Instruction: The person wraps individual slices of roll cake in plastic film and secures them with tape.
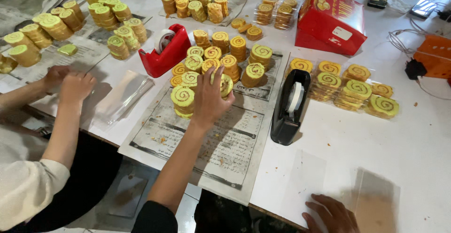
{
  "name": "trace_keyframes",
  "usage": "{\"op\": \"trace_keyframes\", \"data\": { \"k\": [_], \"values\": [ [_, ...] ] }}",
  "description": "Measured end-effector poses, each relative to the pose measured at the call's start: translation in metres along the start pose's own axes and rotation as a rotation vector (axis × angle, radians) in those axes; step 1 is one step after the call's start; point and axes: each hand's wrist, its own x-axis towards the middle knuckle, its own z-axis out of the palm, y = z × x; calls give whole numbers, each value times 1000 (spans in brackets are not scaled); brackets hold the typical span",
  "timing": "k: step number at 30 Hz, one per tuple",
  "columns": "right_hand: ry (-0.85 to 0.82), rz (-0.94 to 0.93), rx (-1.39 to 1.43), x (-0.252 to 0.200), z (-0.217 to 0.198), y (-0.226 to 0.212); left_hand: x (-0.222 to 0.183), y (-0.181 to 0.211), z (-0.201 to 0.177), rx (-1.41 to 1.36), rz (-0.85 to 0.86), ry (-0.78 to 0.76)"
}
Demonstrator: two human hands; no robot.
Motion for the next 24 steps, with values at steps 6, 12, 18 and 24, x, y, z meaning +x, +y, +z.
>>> {"op": "trace_keyframes", "data": {
  "k": [6,12,18,24],
  "values": [
    [72,-104,99,12,-17,-16,-37,38,-25,-87,127,66],
    [-18,38,220,8,-21,-15,-71,82,-41,-237,196,76],
    [-120,49,156,11,-33,-19,-91,109,-37,-371,326,60],
    [-51,-37,201,17,-48,-31,-104,129,-31,-457,343,-23]
  ]
}}
